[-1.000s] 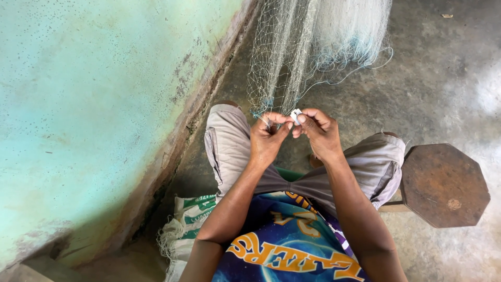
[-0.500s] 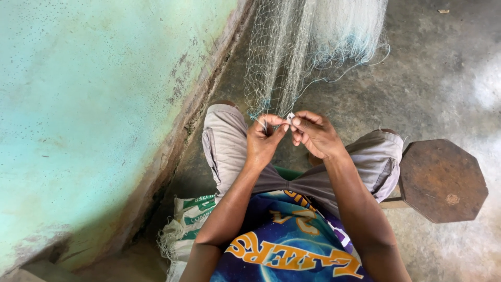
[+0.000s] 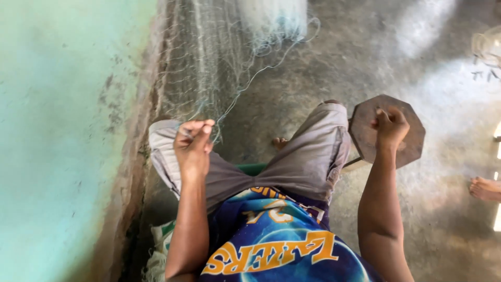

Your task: The person sits cross-legged on the floor and uses a wooden tool to weave white thread into a fishing net. They repeatedly pull the thread through the mesh, tighten the weave, and adjust the net's position. Another person briefly hands them a small white object, which they handle before resuming the mending task.

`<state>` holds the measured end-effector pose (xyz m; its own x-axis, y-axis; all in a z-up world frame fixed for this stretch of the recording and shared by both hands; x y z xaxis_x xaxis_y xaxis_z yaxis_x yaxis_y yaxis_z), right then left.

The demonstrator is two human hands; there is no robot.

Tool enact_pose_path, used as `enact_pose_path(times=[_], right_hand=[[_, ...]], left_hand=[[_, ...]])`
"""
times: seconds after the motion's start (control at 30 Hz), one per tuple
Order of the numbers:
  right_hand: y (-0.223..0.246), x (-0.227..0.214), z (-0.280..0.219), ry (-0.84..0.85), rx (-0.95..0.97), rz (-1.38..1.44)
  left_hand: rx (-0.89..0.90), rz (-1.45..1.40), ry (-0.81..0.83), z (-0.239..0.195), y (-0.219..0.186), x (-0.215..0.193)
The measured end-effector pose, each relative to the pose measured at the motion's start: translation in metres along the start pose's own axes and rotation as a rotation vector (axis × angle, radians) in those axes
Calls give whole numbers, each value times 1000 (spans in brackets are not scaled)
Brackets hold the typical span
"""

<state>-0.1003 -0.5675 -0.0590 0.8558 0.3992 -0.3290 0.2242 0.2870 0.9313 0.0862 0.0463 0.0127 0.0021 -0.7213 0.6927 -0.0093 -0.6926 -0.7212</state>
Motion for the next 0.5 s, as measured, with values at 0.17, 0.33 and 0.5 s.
enact_pose_path(times=[0.17, 0.33, 0.5], right_hand=[[-172, -76, -6, -123, 256, -192], [-224, -93, -11, -69, 242, -183], [-34, -85, -44, -399, -241, -178]], left_hand=[[-67, -99, 46, 2, -8, 4], [-109, -137, 44, 1, -7, -1], [-181, -278, 78, -8, -17, 24]])
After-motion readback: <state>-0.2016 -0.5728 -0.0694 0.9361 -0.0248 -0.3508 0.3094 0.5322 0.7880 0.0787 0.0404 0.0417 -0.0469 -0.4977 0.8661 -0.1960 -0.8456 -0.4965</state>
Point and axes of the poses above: each hand's wrist, its own z-axis towards the middle knuckle, its own x-axis out of the palm, y = z × x, the point moved 10 cm from there along z, towards the middle knuckle, and after that the axes turned 10 degrees about -z, right-handed, at the moved point
